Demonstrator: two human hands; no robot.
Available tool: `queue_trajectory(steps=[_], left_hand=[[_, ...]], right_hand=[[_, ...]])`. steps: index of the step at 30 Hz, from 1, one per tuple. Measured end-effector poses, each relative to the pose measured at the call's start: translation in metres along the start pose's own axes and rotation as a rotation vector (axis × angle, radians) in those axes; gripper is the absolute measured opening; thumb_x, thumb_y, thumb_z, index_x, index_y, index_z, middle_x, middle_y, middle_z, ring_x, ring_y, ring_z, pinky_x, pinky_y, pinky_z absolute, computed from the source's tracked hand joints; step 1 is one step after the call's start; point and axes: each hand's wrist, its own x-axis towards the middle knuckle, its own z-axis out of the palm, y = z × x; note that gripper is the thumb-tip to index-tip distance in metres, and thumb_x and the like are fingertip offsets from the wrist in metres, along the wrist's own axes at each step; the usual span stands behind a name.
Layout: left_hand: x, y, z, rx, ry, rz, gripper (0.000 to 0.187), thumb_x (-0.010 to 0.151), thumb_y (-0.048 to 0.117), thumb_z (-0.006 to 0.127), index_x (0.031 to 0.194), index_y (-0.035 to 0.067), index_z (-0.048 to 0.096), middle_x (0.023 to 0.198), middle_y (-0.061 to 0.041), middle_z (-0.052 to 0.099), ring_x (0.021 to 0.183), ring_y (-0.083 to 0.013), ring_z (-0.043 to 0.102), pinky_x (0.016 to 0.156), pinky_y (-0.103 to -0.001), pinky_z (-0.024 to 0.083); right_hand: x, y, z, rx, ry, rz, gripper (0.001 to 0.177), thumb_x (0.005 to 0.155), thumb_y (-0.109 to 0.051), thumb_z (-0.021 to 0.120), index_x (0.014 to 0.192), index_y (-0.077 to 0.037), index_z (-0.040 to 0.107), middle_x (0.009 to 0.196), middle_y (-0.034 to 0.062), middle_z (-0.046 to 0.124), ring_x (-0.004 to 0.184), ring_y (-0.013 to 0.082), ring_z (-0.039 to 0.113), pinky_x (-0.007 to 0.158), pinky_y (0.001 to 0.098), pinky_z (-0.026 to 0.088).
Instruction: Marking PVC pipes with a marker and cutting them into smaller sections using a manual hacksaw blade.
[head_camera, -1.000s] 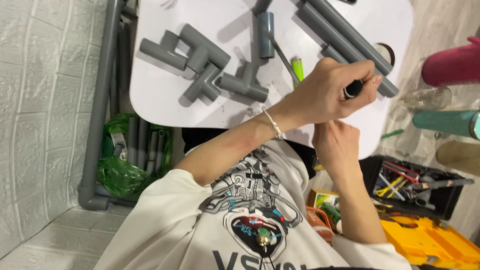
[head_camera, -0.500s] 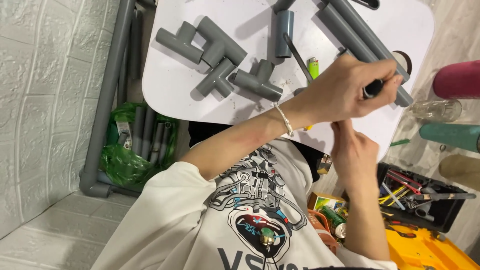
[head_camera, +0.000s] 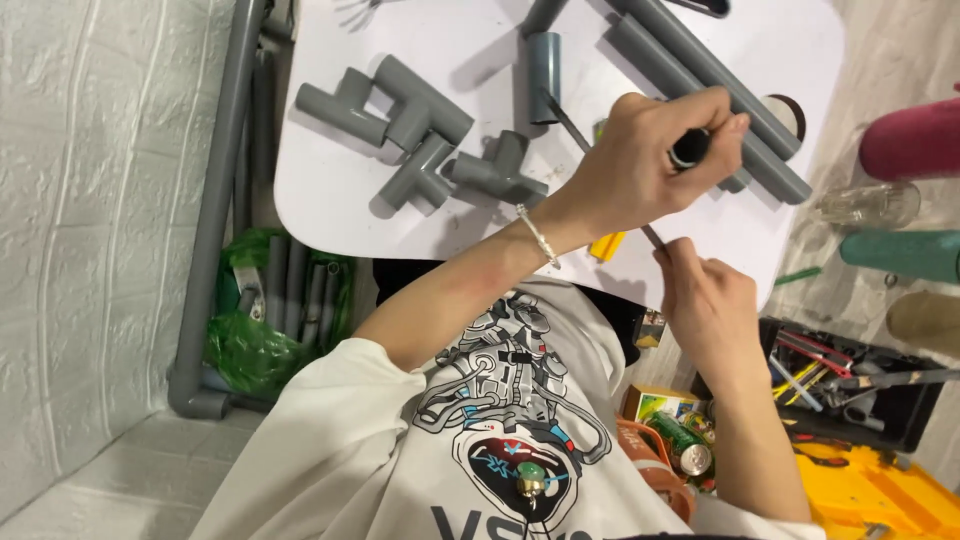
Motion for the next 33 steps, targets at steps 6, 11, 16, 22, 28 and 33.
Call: queue_trajectory(steps=[6,11,16,22,28,33], left_hand=[[0.015,0.027,-0.013,0.068,0.024,-0.094,0.032,0.105,0.019,0.048,0.076,0.010,0.040,0.060,0.001,0.038,0.050,-0.0107,0.037,0.049,-0.028,0.029],[0.012,0.025,-0.010,0.098,-0.117,-0.096,0.030,0.106,0.015,0.050,0.077,0.008,0.046,0.065,0.000,0.047,0.053,-0.0116,0.042,0.051,-0.029,0.035],[0.008,0.028,-0.007,0.178,-0.078,-0.174,0.034,0.106,0.019,0.051,0.074,0.009,0.044,0.059,0.001,0.048,0.051,-0.0099,0.043,0.048,-0.029,0.032],[0.007,0.022,-0.015,0.310,-0.062,-0.203,0.039,0.106,0.020,0.052,0.073,0.012,0.033,0.059,0.004,0.028,0.050,-0.0098,0.029,0.051,-0.032,0.024],[0.007,0.025,-0.006,0.292,-0.102,-0.172,0.036,0.107,0.016,0.051,0.074,0.008,0.039,0.065,-0.001,0.040,0.054,-0.0125,0.037,0.053,-0.033,0.027],[-0.002,0.003,-0.019,0.276,-0.099,-0.159,0.036,0.107,0.020,0.050,0.074,0.011,0.039,0.060,0.001,0.037,0.048,-0.0111,0.036,0.046,-0.030,0.027]], right_hand=[[0.011,0.000,0.015,-0.042,0.025,0.017,0.023,0.117,-0.022,0.062,0.102,-0.012,0.048,0.059,0.0043,0.052,0.051,0.0314,0.053,0.046,0.0428,0.037],[-0.002,-0.003,0.006,-0.103,0.082,-0.060,0.029,0.116,-0.026,0.067,0.096,-0.015,0.049,0.056,-0.0016,0.051,0.053,0.0277,0.056,0.055,0.0361,0.046],[0.027,-0.016,0.018,-0.129,0.174,-0.155,0.029,0.075,-0.004,0.061,0.100,-0.015,0.053,0.061,-0.0046,0.058,0.052,0.0233,0.062,0.055,0.0329,0.045],[0.011,-0.015,0.014,-0.014,0.110,-0.063,0.011,0.099,-0.007,0.060,0.104,-0.013,0.052,0.064,0.0022,0.063,0.053,0.0344,0.062,0.047,0.0425,0.044],[0.037,-0.025,0.024,-0.061,0.153,-0.145,0.051,0.105,-0.064,0.061,0.108,-0.013,0.054,0.072,-0.0042,0.062,0.055,0.0259,0.066,0.054,0.0361,0.050],[0.033,-0.022,0.022,-0.091,0.154,-0.134,0.042,0.099,-0.050,0.065,0.116,-0.013,0.055,0.071,-0.0086,0.063,0.049,0.0204,0.063,0.050,0.0326,0.047]])
